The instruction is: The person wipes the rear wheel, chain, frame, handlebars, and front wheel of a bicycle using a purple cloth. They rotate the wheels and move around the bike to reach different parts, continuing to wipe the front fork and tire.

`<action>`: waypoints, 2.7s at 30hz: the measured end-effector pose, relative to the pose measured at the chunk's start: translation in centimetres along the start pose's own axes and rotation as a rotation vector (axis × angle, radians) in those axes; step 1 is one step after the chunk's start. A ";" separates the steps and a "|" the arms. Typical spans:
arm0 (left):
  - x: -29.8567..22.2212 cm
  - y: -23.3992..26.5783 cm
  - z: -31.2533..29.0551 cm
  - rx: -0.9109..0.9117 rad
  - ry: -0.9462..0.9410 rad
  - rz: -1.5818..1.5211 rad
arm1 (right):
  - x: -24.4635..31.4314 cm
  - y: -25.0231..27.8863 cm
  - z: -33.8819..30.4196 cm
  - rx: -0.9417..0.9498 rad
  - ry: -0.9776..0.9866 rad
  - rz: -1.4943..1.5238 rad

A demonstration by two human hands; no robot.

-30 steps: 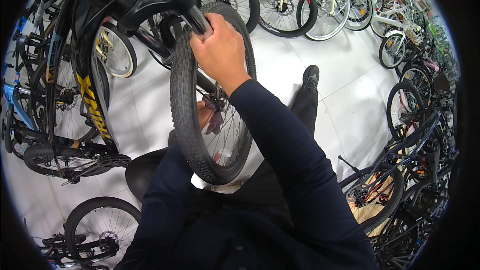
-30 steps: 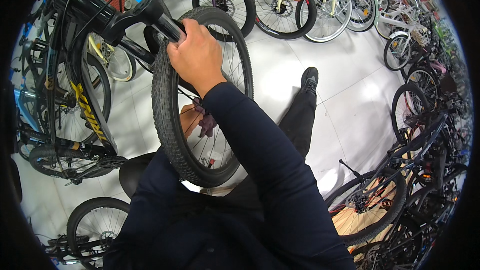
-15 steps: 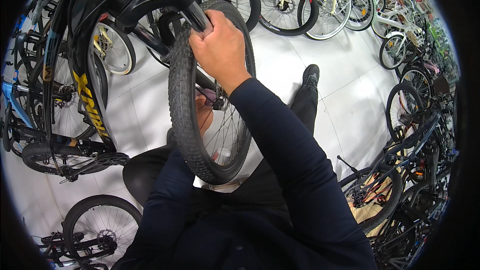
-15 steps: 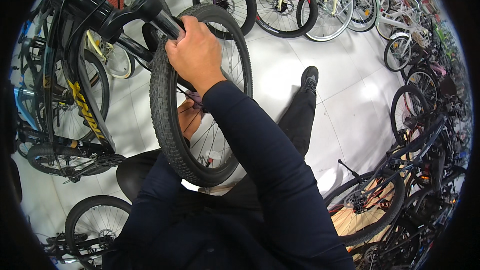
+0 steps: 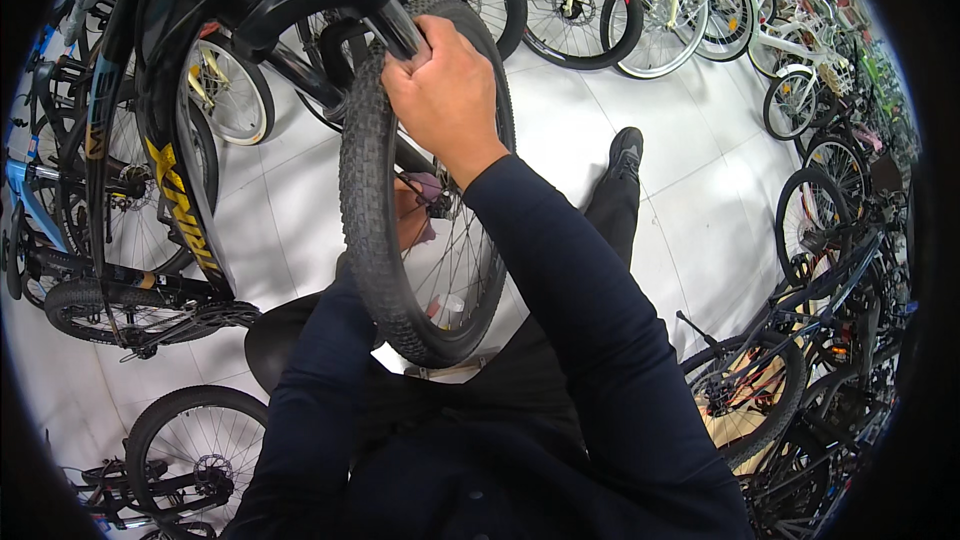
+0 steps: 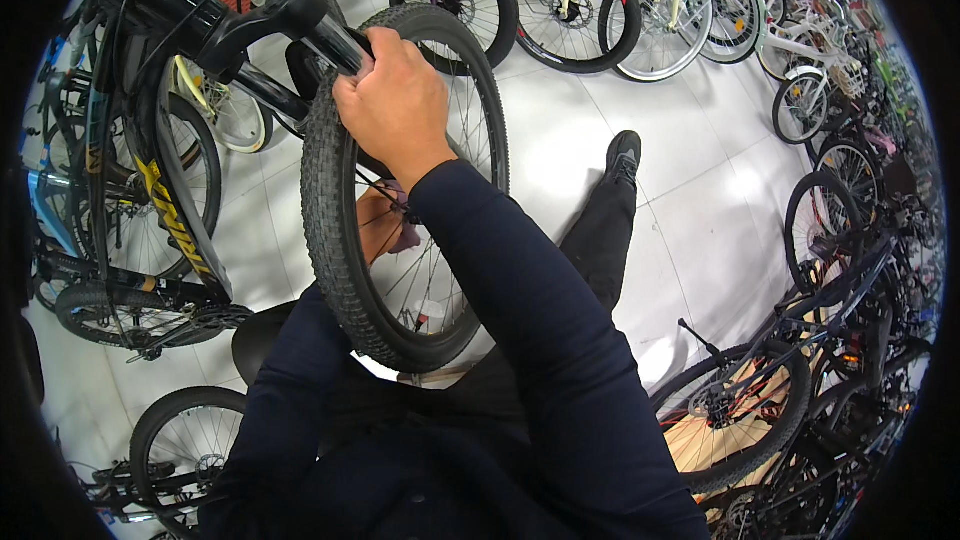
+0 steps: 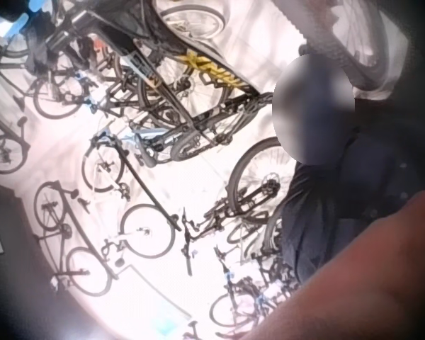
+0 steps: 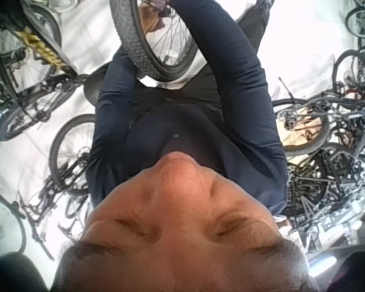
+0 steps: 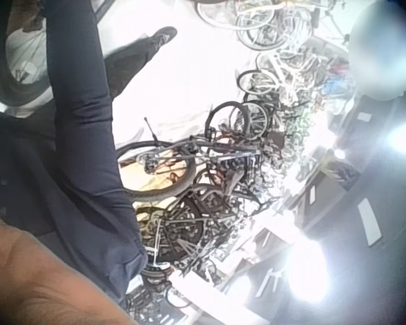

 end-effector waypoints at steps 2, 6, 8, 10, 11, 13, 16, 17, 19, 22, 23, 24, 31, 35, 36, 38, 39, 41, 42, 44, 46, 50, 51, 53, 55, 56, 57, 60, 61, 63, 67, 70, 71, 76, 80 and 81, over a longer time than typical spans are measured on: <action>0.1 0.2 0.6 0.018 -0.024 0.061 | -0.2 -0.1 0.0 -0.014 0.011 -0.018; -0.1 1.2 1.8 0.099 -0.037 0.129 | -0.1 -0.2 0.0 -0.023 0.011 -0.034; -0.6 1.4 2.1 0.133 -0.046 0.142 | 0.0 -0.2 0.1 -0.025 0.020 -0.042; -1.0 1.6 2.1 0.155 -0.044 0.134 | 0.2 -0.1 0.2 -0.021 0.014 -0.050; -1.2 1.7 2.0 0.159 -0.045 0.123 | 0.2 0.0 0.2 -0.012 0.012 -0.058; -1.6 2.0 1.8 0.155 -0.041 0.084 | 0.3 0.0 0.2 -0.018 0.042 -0.058; -2.0 2.1 1.4 0.112 -0.033 0.017 | 0.4 0.1 0.1 -0.005 0.010 -0.061; -2.2 2.1 1.3 0.088 -0.032 -0.017 | 0.4 0.1 0.1 -0.001 0.009 -0.056; -2.4 1.4 1.2 0.006 -0.028 -0.109 | 0.3 0.1 0.0 -0.001 0.010 -0.047; -2.8 0.3 0.5 -0.156 -0.008 -0.295 | 0.0 0.2 0.0 0.002 0.004 -0.040; -3.1 0.2 0.2 -0.222 0.000 -0.345 | -0.1 0.2 0.0 0.007 0.004 -0.037; -3.5 0.3 -0.1 -0.296 0.006 -0.375 | -0.2 0.1 0.0 0.019 0.004 -0.032; -8.2 7.0 0.0 -0.869 -0.071 -0.083 | 0.0 0.0 -0.1 -0.010 -0.013 -0.030; -9.2 7.1 0.9 -0.860 -0.510 1.110 | 0.6 0.2 0.0 0.008 -0.034 -0.037; -8.8 7.2 0.9 -0.773 -0.394 1.259 | 0.7 0.3 0.1 0.002 -0.023 -0.029; -7.9 7.0 -0.4 -0.650 -0.554 0.944 | 0.7 0.3 0.1 0.007 -0.030 -0.041; -7.3 7.1 -1.0 -0.529 -0.372 0.863 | 0.7 0.3 0.1 0.013 -0.049 -0.045; -6.7 6.9 -1.9 -0.457 -0.390 0.862 | 0.6 0.2 0.1 0.032 -0.094 -0.062; -6.5 7.1 -2.0 -0.392 -0.333 0.868 | 0.5 0.2 0.1 0.028 -0.062 -0.069; -6.8 7.5 -1.5 -0.682 -0.101 0.443 | 0.4 0.2 0.2 -0.001 -0.004 -0.093; -8.2 8.2 -0.2 -0.741 -0.273 0.169 | 0.2 0.3 0.3 0.029 -0.034 -0.094; -12.0 9.5 -0.6 -0.469 -0.185 0.437 | 0.1 0.2 0.0 0.032 -0.015 -0.111; -13.0 9.8 -1.1 -0.440 -0.088 0.350 | 0.1 0.1 0.0 0.013 0.007 -0.112; -14.8 9.5 -2.7 -0.385 0.118 0.178 | -0.1 0.1 0.2 0.046 -0.046 -0.096; -16.5 7.7 -4.1 -0.446 -0.080 0.131 | 0.0 0.5 0.4 0.118 -0.091 -0.084; -17.3 6.6 -4.5 -0.478 -0.178 0.110 | 0.2 1.0 0.4 0.155 -0.095 -0.030; -18.1 5.7 -4.7 -0.443 -0.243 0.042 | 0.4 1.6 0.4 0.196 -0.094 0.019; -20.3 4.3 -5.4 -0.456 -0.274 0.122 | 2.1 4.3 -1.0 0.211 0.049 0.052; -20.9 4.0 -5.4 -0.416 -0.276 0.075 | 2.8 5.6 -2.4 0.177 0.122 0.133; -22.0 2.9 -5.5 -0.271 -0.252 -0.127 | 4.3 7.5 -6.0 0.310 0.082 0.427; -22.9 0.3 -6.3 -0.124 -0.274 -0.131 | 4.4 7.6 -10.4 0.275 -0.129 0.624; -22.0 0.8 -7.3 -0.250 -0.280 0.302 | 3.0 8.7 -9.4 0.240 -0.370 0.790; -21.4 1.3 -7.8 -0.343 -0.307 0.496 | 2.9 9.3 -8.5 0.167 -0.382 0.756; -16.8 0.8 -8.4 -0.487 -0.054 0.819 | 6.9 10.3 -0.4 0.102 0.061 0.679; -14.3 -0.5 -8.3 -0.445 0.068 0.738 | 10.5 5.5 5.0 0.382 0.445 0.258; -14.0 -0.5 -8.3 -0.447 0.077 0.732 | 10.8 4.1 5.3 0.361 0.484 0.141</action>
Point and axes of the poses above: each hand's wrist, its own z-axis towards the middle knuckle, its own y-axis out of the back of the hand, x = y × z, the point moved 1 cm from there along z, towards the middle knuckle, and after that the axes turned 12 degrees about z, right-handed, at the moved point
